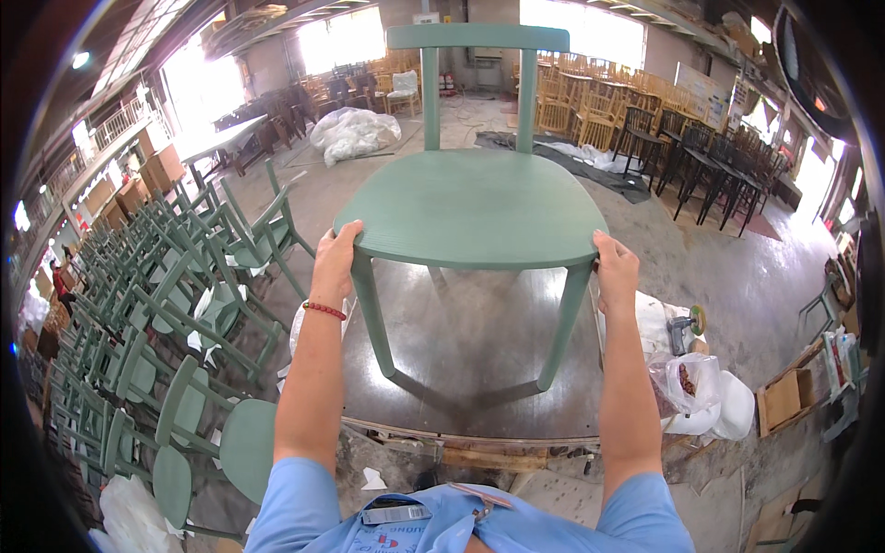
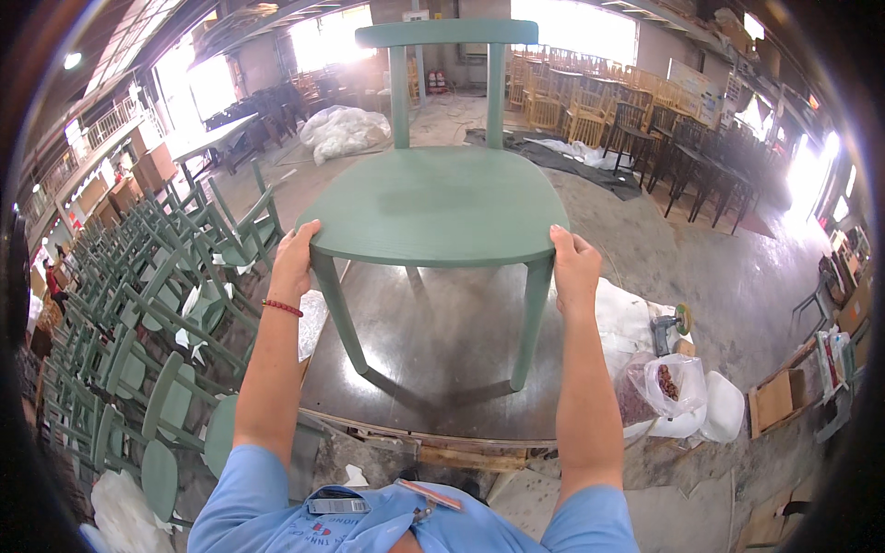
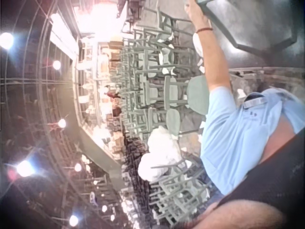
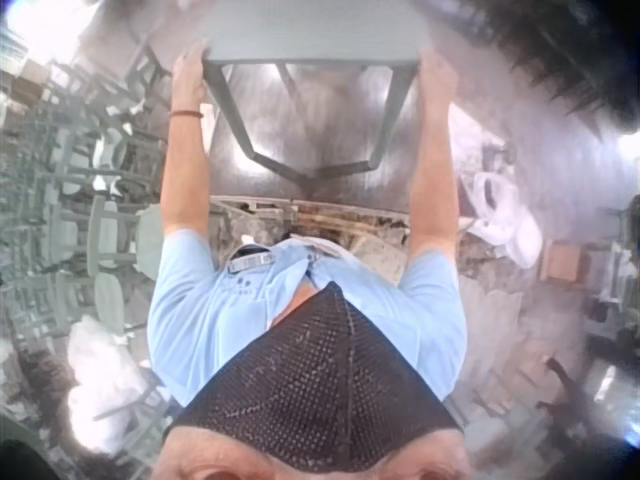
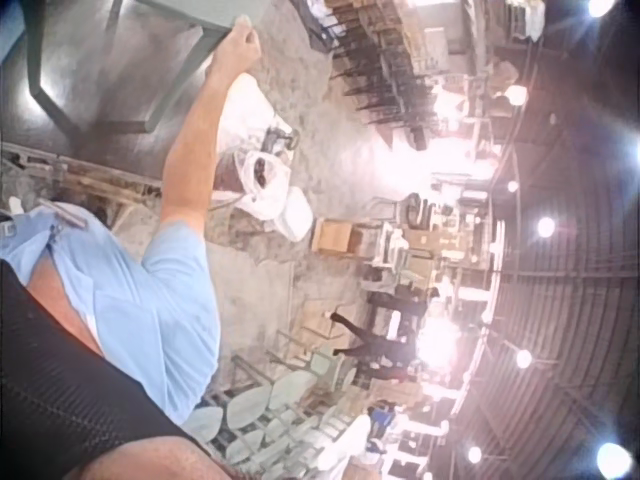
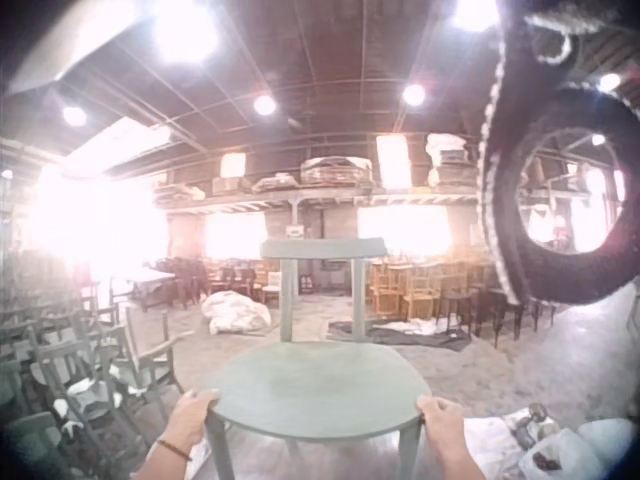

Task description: The person assembles green metal chairs by inserting legs into the seat frame and tapping them with a wooden mallet. They wipe the chair legs with a white cloth, flip the chair to inspect the underside, and repeat the process on multiple chairs.

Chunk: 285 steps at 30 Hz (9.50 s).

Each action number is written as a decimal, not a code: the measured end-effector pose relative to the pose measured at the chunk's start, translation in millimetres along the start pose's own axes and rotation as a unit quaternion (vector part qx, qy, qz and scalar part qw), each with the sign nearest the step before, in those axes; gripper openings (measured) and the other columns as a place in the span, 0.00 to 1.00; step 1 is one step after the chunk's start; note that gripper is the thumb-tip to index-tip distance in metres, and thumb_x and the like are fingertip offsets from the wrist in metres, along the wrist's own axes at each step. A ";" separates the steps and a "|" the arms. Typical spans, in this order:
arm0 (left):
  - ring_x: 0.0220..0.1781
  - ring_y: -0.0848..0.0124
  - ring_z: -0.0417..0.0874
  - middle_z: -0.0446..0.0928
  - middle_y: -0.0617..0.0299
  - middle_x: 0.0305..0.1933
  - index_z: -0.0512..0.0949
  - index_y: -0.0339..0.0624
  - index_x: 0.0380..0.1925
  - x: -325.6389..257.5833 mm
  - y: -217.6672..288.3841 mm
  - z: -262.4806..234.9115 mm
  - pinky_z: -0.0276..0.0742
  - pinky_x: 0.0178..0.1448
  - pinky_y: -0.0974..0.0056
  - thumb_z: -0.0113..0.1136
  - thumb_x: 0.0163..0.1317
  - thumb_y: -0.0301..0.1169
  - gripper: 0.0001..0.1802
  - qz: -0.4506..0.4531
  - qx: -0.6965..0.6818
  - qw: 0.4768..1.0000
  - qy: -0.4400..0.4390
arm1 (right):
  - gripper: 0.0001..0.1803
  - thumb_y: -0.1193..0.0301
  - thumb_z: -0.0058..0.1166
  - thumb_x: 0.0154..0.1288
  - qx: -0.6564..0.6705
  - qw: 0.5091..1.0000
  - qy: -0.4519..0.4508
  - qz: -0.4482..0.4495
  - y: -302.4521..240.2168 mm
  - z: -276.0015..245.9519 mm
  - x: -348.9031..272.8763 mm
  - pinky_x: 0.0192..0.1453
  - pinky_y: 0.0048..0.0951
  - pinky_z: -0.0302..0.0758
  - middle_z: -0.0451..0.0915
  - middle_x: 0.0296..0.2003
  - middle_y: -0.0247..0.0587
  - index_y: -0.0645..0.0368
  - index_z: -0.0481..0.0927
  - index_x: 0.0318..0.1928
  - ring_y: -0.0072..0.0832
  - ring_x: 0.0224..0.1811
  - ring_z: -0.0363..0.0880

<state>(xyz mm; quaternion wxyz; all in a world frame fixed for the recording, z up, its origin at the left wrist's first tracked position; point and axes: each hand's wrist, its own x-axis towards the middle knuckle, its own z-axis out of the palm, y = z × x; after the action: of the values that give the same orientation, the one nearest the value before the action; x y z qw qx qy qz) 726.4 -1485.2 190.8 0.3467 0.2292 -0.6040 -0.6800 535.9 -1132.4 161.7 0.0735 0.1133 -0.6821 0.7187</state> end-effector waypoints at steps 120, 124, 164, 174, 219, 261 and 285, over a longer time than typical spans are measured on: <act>0.49 0.66 0.80 0.80 0.60 0.47 0.77 0.39 0.48 15.8 -8.1 -36.9 0.74 0.55 0.59 0.66 0.61 0.39 0.20 -0.120 -0.041 0.991 -0.037 | 0.46 0.62 0.54 0.60 -0.565 0.679 -0.148 0.445 306.9 -180.1 -326.5 0.76 0.43 0.56 0.29 0.77 0.55 0.68 0.50 0.74 0.49 0.78 0.46; 0.50 0.67 0.80 0.80 0.61 0.47 0.76 0.38 0.48 26.4 -25.3 -43.8 0.74 0.57 0.61 0.64 0.62 0.37 0.19 -0.048 -0.143 0.988 -0.030 | 0.39 0.59 0.53 0.61 -0.508 0.707 -0.134 0.472 300.6 -183.9 -309.4 0.72 0.44 0.63 0.44 0.76 0.59 0.64 0.62 0.71 0.49 0.74 0.57; 0.53 0.53 0.78 0.73 0.43 0.53 0.57 0.33 0.64 -155.7 45.4 88.6 0.77 0.59 0.50 0.48 0.70 0.57 0.39 -0.036 -0.433 0.871 -0.228 | 0.15 0.66 0.58 0.61 0.479 0.870 0.035 -0.110 -308.7 -244.8 -434.8 0.45 0.44 0.81 0.78 0.34 0.53 0.61 0.73 0.42 0.40 0.37 0.80; 0.35 0.65 0.82 0.76 0.53 0.35 0.68 0.30 0.45 -297.9 181.5 350.4 0.84 0.38 0.65 0.62 0.67 0.34 0.18 0.098 -0.342 0.826 -0.438 | 0.39 0.53 0.48 0.67 0.560 0.815 0.119 -0.093 -162.6 -543.1 -566.5 0.54 0.38 0.81 0.75 0.45 0.58 0.77 0.59 0.64 0.41 0.46 0.80; 0.46 0.69 0.80 0.81 0.63 0.42 0.77 0.41 0.45 -594.5 -372.7 888.3 0.76 0.53 0.61 0.70 0.45 0.20 0.24 -0.056 0.116 0.745 -0.654 | 0.26 0.63 0.50 0.69 -0.014 0.754 0.243 0.610 229.0 -1032.2 -327.3 0.39 0.36 0.81 0.78 0.50 0.47 0.56 0.69 0.65 0.35 0.40 0.81; 0.35 0.66 0.80 0.82 0.55 0.35 0.76 0.35 0.42 -640.7 -275.2 769.3 0.76 0.44 0.62 0.63 0.65 0.32 0.12 -0.061 0.132 0.711 -0.688 | 0.24 0.70 0.63 0.62 -0.110 0.989 -0.041 0.090 117.0 -823.9 -108.5 0.53 0.29 0.76 0.81 0.47 0.47 0.69 0.76 0.56 0.31 0.46 0.81; 0.52 0.53 0.78 0.78 0.49 0.47 0.79 0.34 0.40 -627.5 -271.9 889.0 0.72 0.58 0.57 0.61 0.63 0.33 0.12 0.232 0.286 0.793 -0.485 | 0.19 0.63 0.61 0.62 -0.533 0.815 0.191 0.125 38.1 -1123.7 -115.2 0.45 0.38 0.74 0.81 0.37 0.45 0.63 0.82 0.49 0.42 0.39 0.80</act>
<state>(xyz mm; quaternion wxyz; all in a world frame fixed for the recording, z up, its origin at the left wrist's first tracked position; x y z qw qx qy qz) 434.8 -418.4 4.0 0.0741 -0.1887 -0.8949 -0.3975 566.7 -8.6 45.4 0.1611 -0.1695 -0.9389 0.2525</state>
